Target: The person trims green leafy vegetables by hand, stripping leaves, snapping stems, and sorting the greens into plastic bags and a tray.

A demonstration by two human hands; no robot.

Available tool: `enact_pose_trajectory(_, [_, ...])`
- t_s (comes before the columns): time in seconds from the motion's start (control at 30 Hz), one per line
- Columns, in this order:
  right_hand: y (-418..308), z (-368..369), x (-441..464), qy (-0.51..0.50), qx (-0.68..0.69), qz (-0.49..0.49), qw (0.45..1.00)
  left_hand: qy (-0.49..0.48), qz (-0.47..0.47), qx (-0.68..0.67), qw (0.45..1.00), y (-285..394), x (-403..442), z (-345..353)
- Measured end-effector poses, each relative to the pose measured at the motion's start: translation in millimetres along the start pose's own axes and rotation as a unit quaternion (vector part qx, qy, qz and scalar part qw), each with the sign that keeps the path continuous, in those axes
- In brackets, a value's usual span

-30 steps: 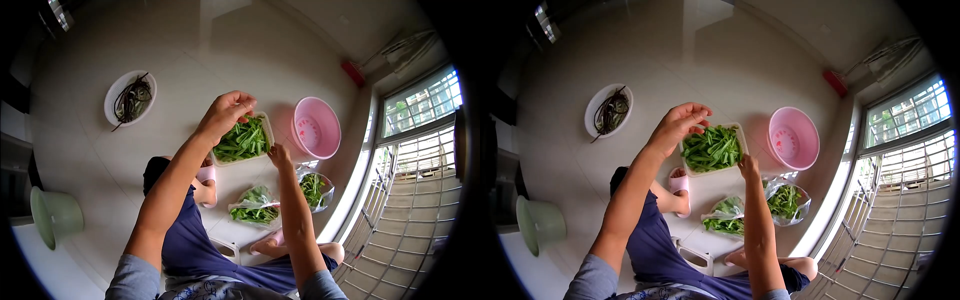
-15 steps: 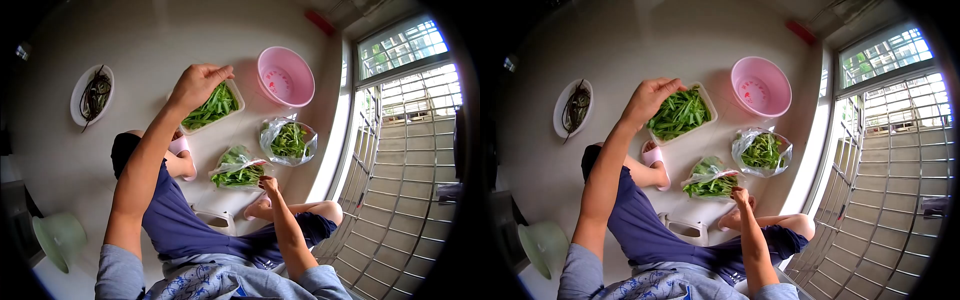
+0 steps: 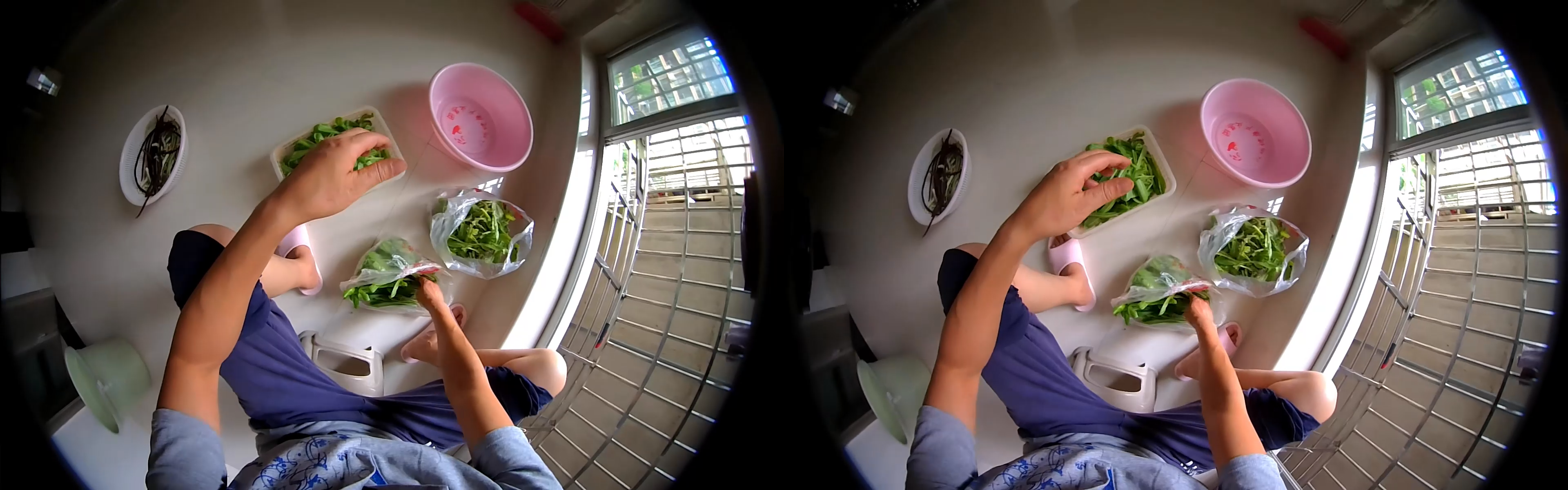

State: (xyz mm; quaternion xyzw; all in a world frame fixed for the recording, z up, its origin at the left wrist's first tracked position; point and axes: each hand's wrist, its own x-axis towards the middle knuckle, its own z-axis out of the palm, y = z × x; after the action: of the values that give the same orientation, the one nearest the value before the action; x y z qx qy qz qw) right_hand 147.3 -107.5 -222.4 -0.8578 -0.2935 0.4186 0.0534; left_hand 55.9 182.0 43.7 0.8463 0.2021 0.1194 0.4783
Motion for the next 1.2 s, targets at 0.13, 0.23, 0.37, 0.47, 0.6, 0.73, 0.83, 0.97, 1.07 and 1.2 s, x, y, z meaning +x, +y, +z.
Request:
enact_pose_trajectory(0.13, [16, 17, 23, 0.027, -0.021, 0.041, 0.999, 0.014, 0.025, 0.018, 0.999, -10, -1, 1])
enact_pose_trajectory(0.23, [20, 21, 29, 0.043, -0.020, 0.048, 0.998, -0.004, 0.009, 0.014, 1.000, -8, -1, 1])
enact_pose_trajectory(0.37, [13, 14, 20, 0.075, -0.024, 0.023, 0.997, -0.027, 0.005, 0.031, 0.999, -6, -1, 2])
enact_pose_trajectory(0.47, [19, 13, 11, 0.091, -0.060, 0.013, 0.994, -0.031, 0.031, 0.046, 0.998, -3, 0, 4])
enact_pose_trajectory(0.6, [17, -8, -7, 0.072, -0.029, -0.053, 0.996, -0.032, 0.059, 0.039, 0.997, -1, 3, 9])
enact_pose_trajectory(0.73, [9, -35, -33, 0.091, 0.008, -0.120, 0.989, -0.099, 0.032, 0.060, 0.993, 2, 1, 16])
enact_pose_trajectory(0.83, [-5, -60, -63, -0.011, 0.190, -0.069, 0.979, -0.144, 0.060, 0.071, 0.985, -3, -10, 30])
enact_pose_trajectory(0.97, [-33, -90, -122, -0.034, 0.374, -0.049, 0.925, -0.240, 0.110, 0.079, 0.961, -17, -37, 65])
enact_pose_trajectory(1.07, [-25, -88, -134, -0.036, 0.500, -0.067, 0.863, -0.304, 0.142, 0.079, 0.939, -22, -70, 102])
enact_pose_trajectory(1.2, [-32, -89, -151, -0.024, 0.564, -0.056, 0.823, -0.264, 0.174, -0.012, 0.949, -24, -115, 161])
